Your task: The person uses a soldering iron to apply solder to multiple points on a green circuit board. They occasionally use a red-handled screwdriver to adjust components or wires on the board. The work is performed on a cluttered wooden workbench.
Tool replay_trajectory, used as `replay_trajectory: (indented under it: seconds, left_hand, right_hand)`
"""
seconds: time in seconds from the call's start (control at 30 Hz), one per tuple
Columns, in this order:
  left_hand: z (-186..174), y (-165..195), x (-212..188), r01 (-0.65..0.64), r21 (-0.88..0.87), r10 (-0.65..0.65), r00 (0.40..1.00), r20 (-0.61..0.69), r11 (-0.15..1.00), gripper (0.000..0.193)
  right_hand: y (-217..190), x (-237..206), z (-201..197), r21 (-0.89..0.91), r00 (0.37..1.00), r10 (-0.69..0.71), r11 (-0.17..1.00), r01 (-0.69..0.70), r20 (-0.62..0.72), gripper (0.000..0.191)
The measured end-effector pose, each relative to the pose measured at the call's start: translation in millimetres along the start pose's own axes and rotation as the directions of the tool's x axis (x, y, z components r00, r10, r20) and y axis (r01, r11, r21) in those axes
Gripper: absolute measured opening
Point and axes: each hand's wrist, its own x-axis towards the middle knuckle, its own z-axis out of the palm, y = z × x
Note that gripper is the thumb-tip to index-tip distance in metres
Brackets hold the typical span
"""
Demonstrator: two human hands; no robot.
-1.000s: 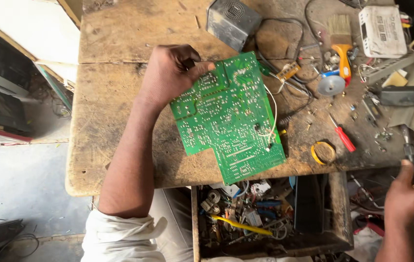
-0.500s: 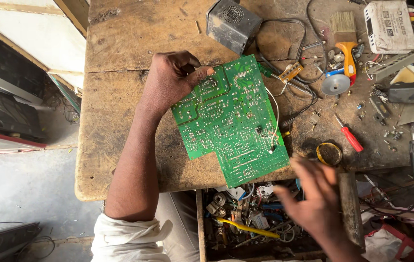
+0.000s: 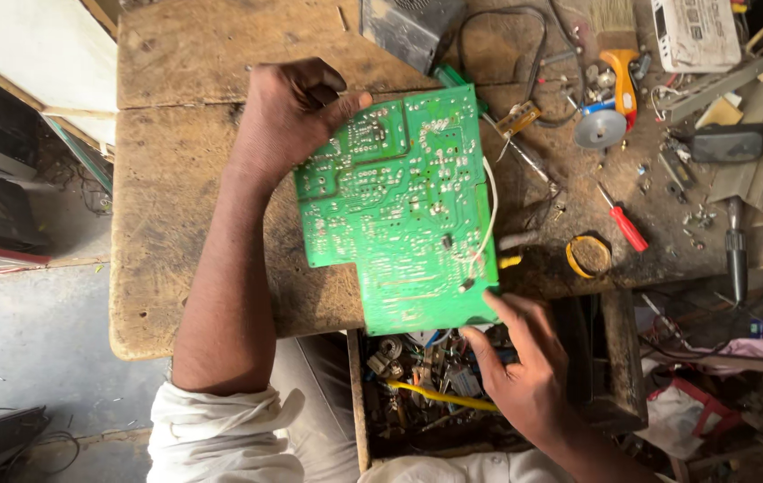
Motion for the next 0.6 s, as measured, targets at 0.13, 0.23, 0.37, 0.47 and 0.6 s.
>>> replay_trajectory:
  seconds: [0.13, 0.23, 0.37, 0.47, 0.6]
  left_hand:
    - [-2.7, -0.4, -0.7, -0.018, 0.055, 0.017, 1.0, 0.018, 0.998, 0.027]
    - [-6.6, 0.6, -0.6, -0.062, 0.156, 0.055, 0.997, 0.05, 0.986, 0.035]
    - [-9.7, 8.1, -1.3, 0.176, 0.155, -0.215, 0.934, 0.286, 0.972, 0.046]
    - [-13.7, 18.0, -3.6, 0.411, 0.107, -0.399, 0.737, 0.545, 0.905, 0.047]
    - [-22.3, 26.5, -4.5, 0.468, 0.105, -0.398, 0.587, 0.705, 0.877, 0.048]
  right_hand:
    - [8.3, -2.1, -1.0, 0.204, 0.991, 0.133, 0.97, -0.131, 0.003, 0.035]
    - [35.0, 8.6, -13.4, 0.406, 0.916, 0.38, 0.823, -0.398, 0.128, 0.033]
    - [89.5, 48.6, -26.3, 0.385, 0.914, 0.406, 0.843, -0.376, 0.004, 0.033]
    - [125.9, 92.8, -29.3, 0.346, 0.927, 0.373, 0.874, -0.34, -0.032, 0.03]
    - [141.8, 141.8, -25.5, 0.21, 0.98, 0.189, 0.962, -0.172, -0.061, 0.03]
